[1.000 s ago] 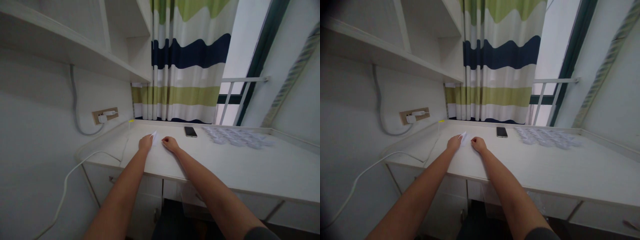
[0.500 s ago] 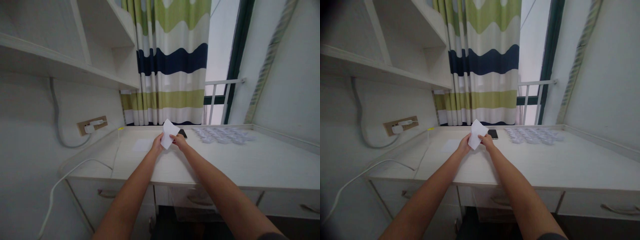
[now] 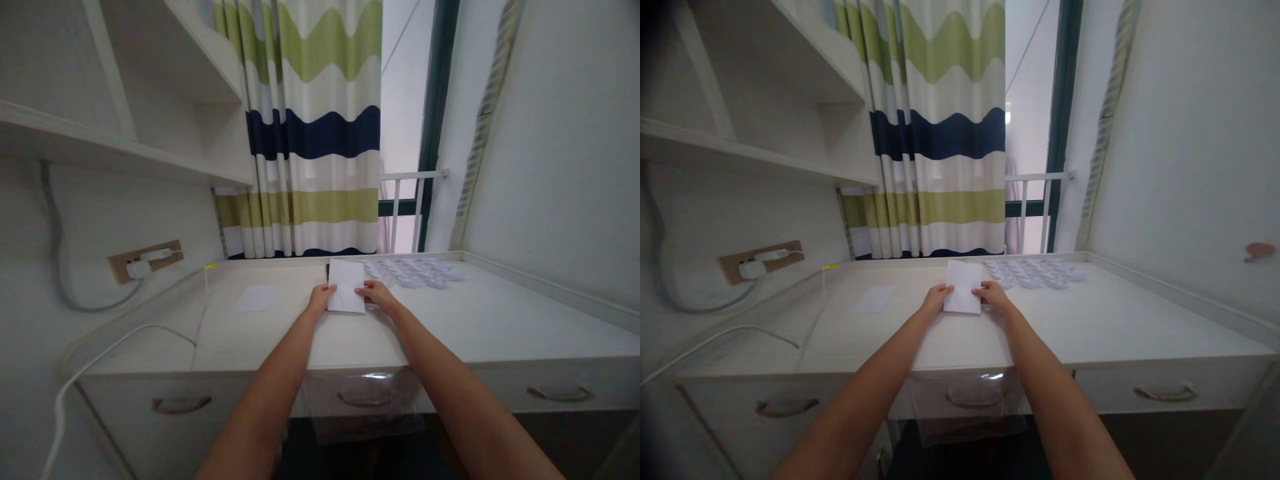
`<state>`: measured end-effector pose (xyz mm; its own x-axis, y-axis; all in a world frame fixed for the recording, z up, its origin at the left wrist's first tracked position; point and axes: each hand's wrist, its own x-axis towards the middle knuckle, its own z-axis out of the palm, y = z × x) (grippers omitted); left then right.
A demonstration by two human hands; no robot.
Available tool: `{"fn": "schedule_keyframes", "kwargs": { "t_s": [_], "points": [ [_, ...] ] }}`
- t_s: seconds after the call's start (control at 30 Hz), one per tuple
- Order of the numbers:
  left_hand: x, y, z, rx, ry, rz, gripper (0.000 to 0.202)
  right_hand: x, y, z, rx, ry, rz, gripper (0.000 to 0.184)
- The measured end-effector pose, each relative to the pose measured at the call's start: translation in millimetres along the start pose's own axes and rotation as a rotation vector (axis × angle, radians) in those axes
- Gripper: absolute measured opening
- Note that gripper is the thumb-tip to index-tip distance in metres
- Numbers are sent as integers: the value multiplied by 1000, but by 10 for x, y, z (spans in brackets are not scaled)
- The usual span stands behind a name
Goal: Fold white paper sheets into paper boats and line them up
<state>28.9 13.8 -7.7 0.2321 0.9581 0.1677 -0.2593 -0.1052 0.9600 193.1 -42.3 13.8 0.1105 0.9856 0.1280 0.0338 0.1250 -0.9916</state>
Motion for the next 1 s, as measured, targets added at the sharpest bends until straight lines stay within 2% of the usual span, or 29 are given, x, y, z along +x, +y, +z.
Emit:
{"fn": "schedule_keyframes", "kwargs": {
  "t_s": [0.07, 0.17, 0.3, 0.5, 0.67, 0.9, 1.0],
  "points": [
    [-72, 19, -20, 29, -58, 1, 24, -28, 38, -10, 9, -17, 15, 12],
    [-175, 99, -57, 65, -77, -2, 21, -68, 49, -6, 40, 15, -39, 15],
    [-237, 185, -60, 49, -87, -16, 20, -126, 27, 3, 111, -5, -1, 14],
    [-251, 213, -35, -12, -93, -72, 18, -171, 15, 9, 152, -29, -6, 17],
    [-222, 206, -22, -91, -125, -35, 19, -187, -11, 22, 182, -20, -35, 18],
    [-210, 207, -46, -102, -156, -21, 12, -203, -11, 40, 166, -46, -46, 15],
    [-229, 236, -54, -131, -129, -69, 5, -198, 14, 45, 125, -60, -45, 17]
  ]
}}
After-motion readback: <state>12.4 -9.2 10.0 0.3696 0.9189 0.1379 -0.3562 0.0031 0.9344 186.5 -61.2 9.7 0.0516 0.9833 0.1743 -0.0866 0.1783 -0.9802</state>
